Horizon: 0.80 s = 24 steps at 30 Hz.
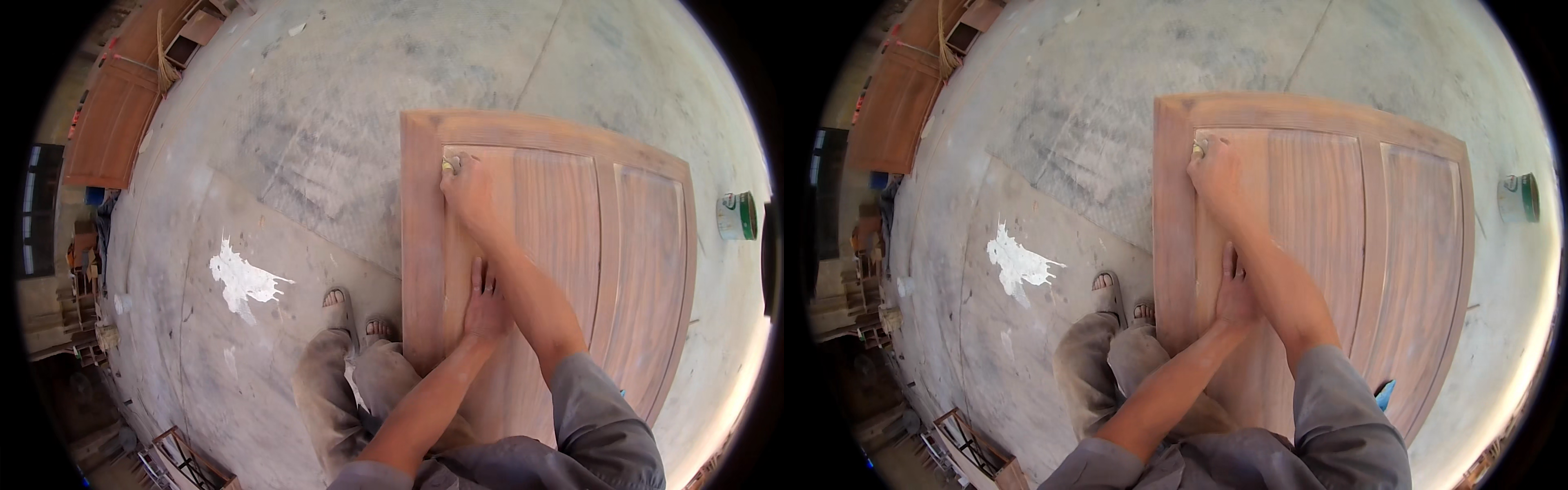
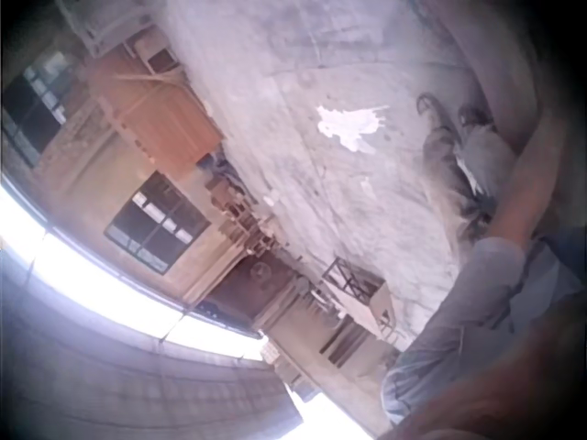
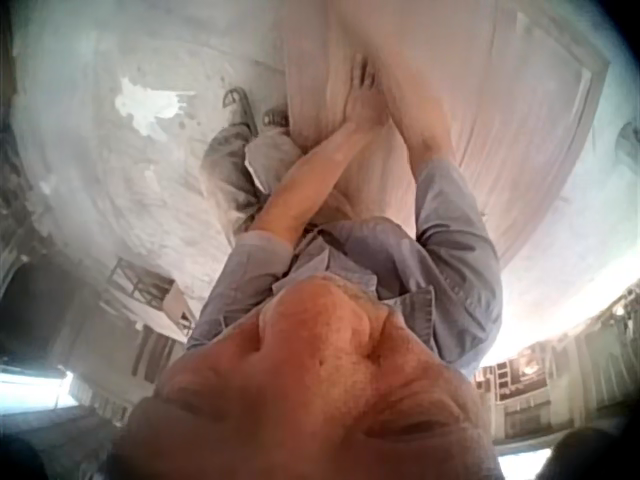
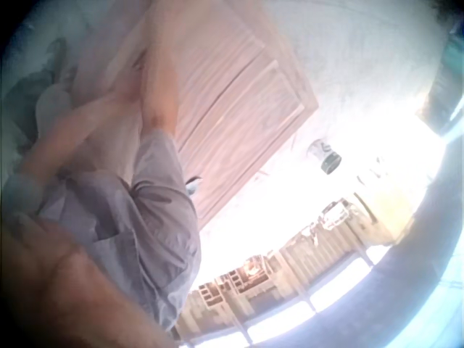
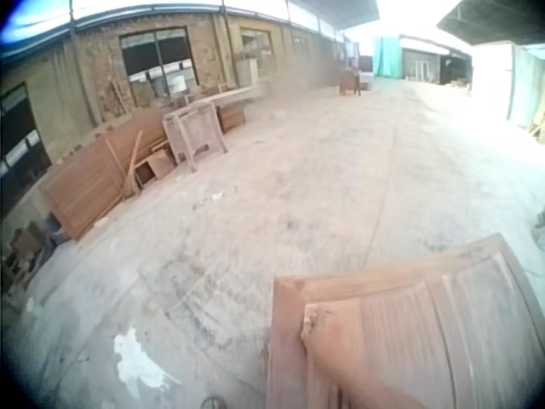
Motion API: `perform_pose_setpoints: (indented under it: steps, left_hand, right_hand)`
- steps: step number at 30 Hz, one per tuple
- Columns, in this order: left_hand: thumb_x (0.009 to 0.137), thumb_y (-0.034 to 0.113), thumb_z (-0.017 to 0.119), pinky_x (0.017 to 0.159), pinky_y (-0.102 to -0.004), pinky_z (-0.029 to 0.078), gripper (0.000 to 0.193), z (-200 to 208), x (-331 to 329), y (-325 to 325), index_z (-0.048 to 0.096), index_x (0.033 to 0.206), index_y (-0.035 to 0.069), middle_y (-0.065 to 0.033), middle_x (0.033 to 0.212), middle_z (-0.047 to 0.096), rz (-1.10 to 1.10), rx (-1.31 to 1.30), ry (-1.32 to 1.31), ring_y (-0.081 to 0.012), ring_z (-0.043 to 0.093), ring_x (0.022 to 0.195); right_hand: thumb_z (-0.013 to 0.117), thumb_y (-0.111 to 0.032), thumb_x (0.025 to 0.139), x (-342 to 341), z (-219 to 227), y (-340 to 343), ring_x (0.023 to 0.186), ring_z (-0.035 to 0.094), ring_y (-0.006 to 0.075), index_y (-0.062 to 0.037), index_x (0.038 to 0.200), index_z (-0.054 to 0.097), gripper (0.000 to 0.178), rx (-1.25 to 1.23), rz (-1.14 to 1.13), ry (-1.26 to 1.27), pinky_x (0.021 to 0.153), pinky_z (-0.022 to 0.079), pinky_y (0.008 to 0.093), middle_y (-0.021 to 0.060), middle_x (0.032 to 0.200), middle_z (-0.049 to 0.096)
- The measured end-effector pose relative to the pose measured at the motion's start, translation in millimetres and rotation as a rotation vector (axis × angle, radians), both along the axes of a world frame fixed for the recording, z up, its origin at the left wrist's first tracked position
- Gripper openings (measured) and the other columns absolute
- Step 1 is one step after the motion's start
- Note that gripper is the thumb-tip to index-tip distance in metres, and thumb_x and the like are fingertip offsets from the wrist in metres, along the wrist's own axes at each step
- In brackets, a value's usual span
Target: The person sits on the floor and applies wood filler to a wooden door using a small bottle and a putty knife. They spread the filler into a groove and then smooth the surface with a sanding block.
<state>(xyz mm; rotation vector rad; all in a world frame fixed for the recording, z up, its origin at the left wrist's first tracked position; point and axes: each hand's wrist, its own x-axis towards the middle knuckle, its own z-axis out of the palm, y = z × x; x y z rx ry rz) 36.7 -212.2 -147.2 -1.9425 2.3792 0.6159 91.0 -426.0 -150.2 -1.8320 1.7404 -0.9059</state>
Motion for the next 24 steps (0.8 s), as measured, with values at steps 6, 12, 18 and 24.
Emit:
perform_pose_setpoints:
  steps: [6,12,18,24]
  left_hand:
    - [0.098,0.032,0.053,0.127,-0.063,0.001,0.068,0.8,-0.8,-2.7,0.036,0.155,-0.001,-0.0189,0.164,0.03,-0.005,-0.071,0.001,-0.038,0.014,0.156]
    - [0.101,0.036,0.049,0.127,-0.0613,0.003,0.066,1.6,1.3,-3.8,0.038,0.153,-0.002,-0.021,0.163,0.03,0.056,-0.122,0.099,-0.04,0.01,0.156]
    - [0.102,0.036,0.049,0.127,-0.0599,0.006,0.062,-8.2,-3.3,-2.1,0.046,0.146,-0.006,-0.0232,0.161,0.032,0.108,-0.246,0.179,-0.0415,0.014,0.155]
    - [0.101,0.035,0.051,0.127,-0.0593,0.008,0.06,-0.9,1.2,-0.9,0.048,0.144,-0.007,-0.0226,0.158,0.037,0.066,-0.204,0.122,-0.0402,0.019,0.154]
  right_hand:
    - [0.067,-0.007,0.083,1.5,13.5,-15.6,0.084,0.068,0.0463,0.0075,0.087,0.07,0.015,0.05,0.061,-0.024,0.076,0.054,0.0533,0.0303,0.094,0.068]
    - [0.065,-0.005,0.083,4.2,16.9,-8.8,0.083,0.066,0.0473,0.0076,0.087,0.069,0.014,-0.019,0.078,-0.072,0.078,0.053,0.0539,0.0313,0.094,0.067]
    - [0.064,-0.009,0.084,-1.3,1.3,-6.9,0.085,0.066,0.0472,0.0062,0.086,0.069,0.016,-0.002,0.114,-0.048,0.079,0.054,0.0524,0.0313,0.099,0.067]
    - [0.066,-0.01,0.084,0.9,8.6,1.6,0.088,0.067,0.0465,0.0067,0.092,0.07,0.019,0.024,0.075,0.007,0.079,0.055,0.0508,0.0313,0.098,0.068]
